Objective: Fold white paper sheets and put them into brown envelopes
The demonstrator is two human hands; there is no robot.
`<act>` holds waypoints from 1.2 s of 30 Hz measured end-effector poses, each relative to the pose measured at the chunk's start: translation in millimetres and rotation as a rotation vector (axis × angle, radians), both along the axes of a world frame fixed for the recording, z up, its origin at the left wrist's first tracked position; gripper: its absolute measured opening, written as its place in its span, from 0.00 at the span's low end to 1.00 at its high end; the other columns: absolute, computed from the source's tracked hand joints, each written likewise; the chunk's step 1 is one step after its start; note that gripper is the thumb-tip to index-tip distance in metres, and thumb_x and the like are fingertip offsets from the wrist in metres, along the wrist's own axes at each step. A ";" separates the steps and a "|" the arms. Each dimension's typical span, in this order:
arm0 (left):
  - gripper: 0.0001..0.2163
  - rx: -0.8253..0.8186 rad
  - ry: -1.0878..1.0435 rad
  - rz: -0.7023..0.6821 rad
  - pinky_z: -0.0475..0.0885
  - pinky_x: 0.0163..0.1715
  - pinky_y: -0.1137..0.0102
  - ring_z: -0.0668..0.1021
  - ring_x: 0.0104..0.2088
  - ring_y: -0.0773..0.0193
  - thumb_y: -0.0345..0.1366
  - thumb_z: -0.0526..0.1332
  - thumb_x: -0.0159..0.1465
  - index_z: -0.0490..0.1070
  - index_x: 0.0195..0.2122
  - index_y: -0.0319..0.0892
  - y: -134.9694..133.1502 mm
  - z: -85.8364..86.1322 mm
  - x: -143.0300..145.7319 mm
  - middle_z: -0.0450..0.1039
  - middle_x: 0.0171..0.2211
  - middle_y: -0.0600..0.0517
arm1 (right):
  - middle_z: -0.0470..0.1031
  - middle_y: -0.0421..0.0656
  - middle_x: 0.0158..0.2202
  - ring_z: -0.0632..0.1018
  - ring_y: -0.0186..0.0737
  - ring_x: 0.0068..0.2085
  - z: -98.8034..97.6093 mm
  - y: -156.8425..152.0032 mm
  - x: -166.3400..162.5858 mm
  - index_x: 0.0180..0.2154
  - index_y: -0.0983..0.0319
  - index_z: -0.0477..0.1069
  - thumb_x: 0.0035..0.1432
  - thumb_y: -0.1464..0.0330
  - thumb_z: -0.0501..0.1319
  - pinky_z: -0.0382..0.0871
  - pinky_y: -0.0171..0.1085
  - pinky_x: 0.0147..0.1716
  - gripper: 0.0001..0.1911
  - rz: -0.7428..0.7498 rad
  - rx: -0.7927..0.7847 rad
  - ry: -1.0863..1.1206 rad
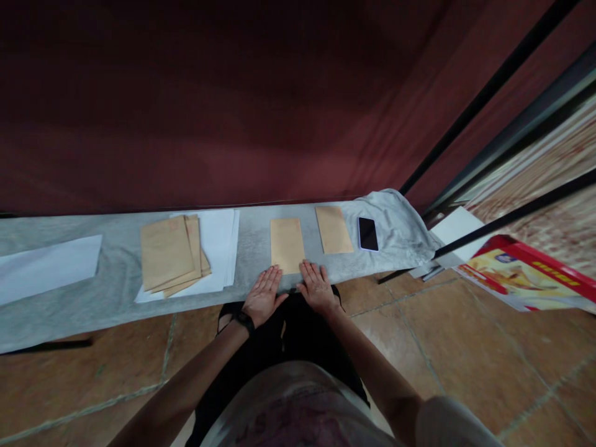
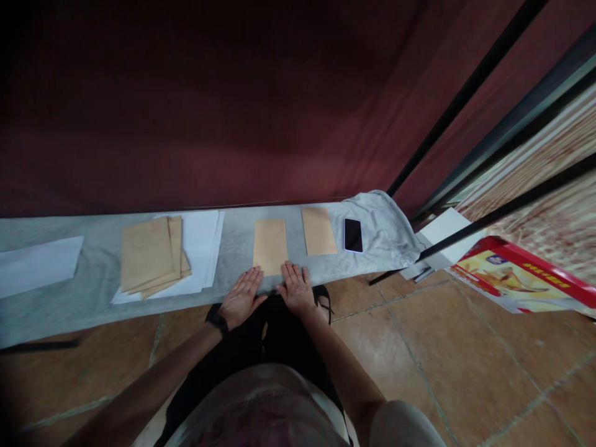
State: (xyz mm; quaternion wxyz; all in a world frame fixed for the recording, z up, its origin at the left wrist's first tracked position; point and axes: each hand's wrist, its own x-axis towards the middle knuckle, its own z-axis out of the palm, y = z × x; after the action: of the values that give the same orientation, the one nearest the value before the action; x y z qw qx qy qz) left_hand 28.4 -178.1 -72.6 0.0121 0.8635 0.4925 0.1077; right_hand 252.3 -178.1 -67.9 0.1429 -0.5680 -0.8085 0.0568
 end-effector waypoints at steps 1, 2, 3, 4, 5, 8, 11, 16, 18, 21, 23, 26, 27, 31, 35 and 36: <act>0.32 -0.002 0.002 0.009 0.54 0.68 0.55 0.58 0.70 0.52 0.49 0.47 0.71 0.55 0.68 0.30 1.4 0.8 2.3 0.55 0.68 0.36 | 0.53 0.49 0.71 0.58 0.52 0.70 -0.3 -1.1 -0.4 0.70 0.61 0.48 0.70 0.57 0.51 0.45 0.57 0.68 0.33 -0.002 0.003 0.003; 0.31 -0.008 0.005 0.016 0.54 0.68 0.55 0.58 0.69 0.52 0.49 0.46 0.71 0.56 0.67 0.30 4.0 1.6 5.6 0.56 0.68 0.36 | 0.53 0.49 0.71 0.58 0.52 0.70 -0.9 -2.1 -1.0 0.70 0.61 0.48 0.70 0.57 0.52 0.44 0.57 0.68 0.33 -0.002 0.005 0.005; 0.30 -0.020 0.009 0.018 0.54 0.68 0.55 0.59 0.69 0.53 0.49 0.45 0.72 0.57 0.67 0.31 7.8 2.4 9.8 0.57 0.68 0.37 | 0.53 0.48 0.71 0.58 0.53 0.70 -1.6 -3.0 -1.7 0.70 0.60 0.49 0.70 0.57 0.52 0.44 0.58 0.68 0.33 -0.001 0.007 0.007; 0.29 -0.038 0.013 0.013 0.53 0.68 0.56 0.59 0.69 0.54 0.49 0.44 0.72 0.57 0.67 0.33 12.9 3.1 14.9 0.57 0.68 0.39 | 0.53 0.48 0.71 0.57 0.53 0.70 -2.6 -3.8 -2.4 0.70 0.60 0.49 0.70 0.58 0.52 0.43 0.59 0.68 0.33 0.000 0.008 0.008; 0.29 -0.061 0.018 0.003 0.53 0.68 0.56 0.58 0.69 0.55 0.48 0.43 0.73 0.57 0.68 0.36 19.0 3.5 20.7 0.57 0.68 0.41 | 0.53 0.48 0.71 0.57 0.53 0.70 -3.7 -4.5 -3.1 0.70 0.60 0.50 0.70 0.58 0.52 0.42 0.60 0.68 0.33 0.001 0.009 0.008; 0.28 -0.127 0.032 -0.032 0.52 0.68 0.58 0.57 0.70 0.59 0.48 0.40 0.73 0.55 0.69 0.40 42.2 2.7 40.1 0.56 0.69 0.45 | 0.55 0.48 0.70 0.58 0.54 0.69 -7.2 -5.5 -4.4 0.69 0.60 0.53 0.69 0.59 0.53 0.42 0.62 0.68 0.31 0.001 0.011 0.010; 0.29 -0.128 0.028 -0.031 0.50 0.68 0.57 0.55 0.70 0.58 0.48 0.39 0.73 0.53 0.70 0.40 67.4 -0.3 58.1 0.55 0.70 0.45 | 0.60 0.50 0.68 0.59 0.55 0.69 -9.2 -5.5 -4.3 0.67 0.62 0.57 0.69 0.59 0.54 0.45 0.62 0.67 0.29 0.006 0.017 0.016; 0.31 -0.133 0.020 -0.005 0.48 0.68 0.54 0.54 0.71 0.56 0.50 0.40 0.72 0.51 0.70 0.38 105.0 -4.5 75.0 0.52 0.71 0.43 | 0.62 0.50 0.67 0.60 0.55 0.68 -7.0 -5.0 -4.1 0.67 0.62 0.58 0.69 0.59 0.54 0.47 0.62 0.67 0.29 0.001 0.018 0.030; 0.31 -0.139 0.026 0.012 0.47 0.68 0.53 0.53 0.71 0.56 0.50 0.41 0.72 0.51 0.70 0.38 117.5 -5.2 77.2 0.52 0.71 0.43 | 0.60 0.49 0.68 0.60 0.55 0.69 -5.2 -5.0 -4.6 0.68 0.61 0.56 0.69 0.59 0.55 0.46 0.61 0.68 0.30 -0.001 0.020 0.033; 0.31 -0.111 0.030 0.049 0.47 0.68 0.53 0.53 0.71 0.56 0.49 0.44 0.71 0.48 0.71 0.39 128.4 -5.5 76.3 0.52 0.70 0.43 | 0.58 0.48 0.69 0.61 0.55 0.68 -3.2 -5.5 -5.3 0.69 0.59 0.52 0.69 0.59 0.54 0.47 0.61 0.67 0.32 -0.007 0.029 0.038; 0.31 -0.081 0.020 0.078 0.47 0.69 0.54 0.54 0.71 0.56 0.47 0.46 0.70 0.47 0.72 0.39 126.4 -6.2 71.9 0.53 0.70 0.43 | 0.59 0.47 0.69 0.61 0.53 0.68 -2.8 -5.3 -5.5 0.70 0.58 0.52 0.69 0.59 0.54 0.48 0.60 0.67 0.32 -0.020 0.034 0.052; 0.30 -0.046 0.002 0.094 0.49 0.68 0.54 0.56 0.70 0.55 0.46 0.45 0.71 0.49 0.71 0.38 107.3 -9.8 59.1 0.55 0.69 0.41 | 0.62 0.47 0.67 0.64 0.50 0.67 -3.6 -1.5 -6.9 0.68 0.58 0.57 0.70 0.63 0.51 0.51 0.57 0.67 0.27 -0.074 0.033 0.112; 0.30 -0.036 0.000 0.094 0.50 0.68 0.54 0.57 0.70 0.54 0.46 0.44 0.71 0.50 0.71 0.38 98.0 -11.6 53.8 0.55 0.69 0.41 | 0.64 0.46 0.66 0.66 0.49 0.66 -4.0 1.0 -8.1 0.66 0.57 0.60 0.70 0.65 0.50 0.53 0.56 0.67 0.25 -0.101 0.030 0.142; 0.28 -0.016 0.023 0.033 0.54 0.67 0.55 0.59 0.69 0.55 0.45 0.45 0.71 0.52 0.70 0.40 64.6 -16.8 35.5 0.57 0.69 0.42 | 0.71 0.46 0.62 0.71 0.44 0.62 -5.0 14.9 -17.7 0.61 0.58 0.68 0.68 0.71 0.49 0.61 0.49 0.64 0.23 -0.210 0.003 0.237; 0.25 -0.061 0.091 0.007 0.58 0.65 0.53 0.62 0.68 0.53 0.36 0.46 0.70 0.57 0.68 0.39 57.1 -10.0 35.0 0.61 0.67 0.39 | 0.74 0.46 0.59 0.74 0.43 0.59 -5.2 29.0 -25.4 0.59 0.59 0.71 0.66 0.74 0.49 0.67 0.44 0.60 0.24 -0.269 -0.049 0.256; 0.24 -0.086 0.121 0.007 0.60 0.64 0.52 0.63 0.67 0.52 0.32 0.46 0.69 0.58 0.67 0.38 58.1 -6.7 38.0 0.62 0.66 0.38 | 0.75 0.47 0.58 0.75 0.43 0.58 -5.4 32.0 -25.1 0.59 0.59 0.71 0.66 0.74 0.49 0.68 0.43 0.59 0.24 -0.280 -0.061 0.271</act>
State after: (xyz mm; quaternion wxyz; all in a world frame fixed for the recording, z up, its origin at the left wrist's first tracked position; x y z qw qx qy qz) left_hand 66.4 -120.0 -79.3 0.0189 0.8654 0.4995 0.0343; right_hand 227.2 -146.1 -73.3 0.2398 -0.6660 -0.6930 0.1370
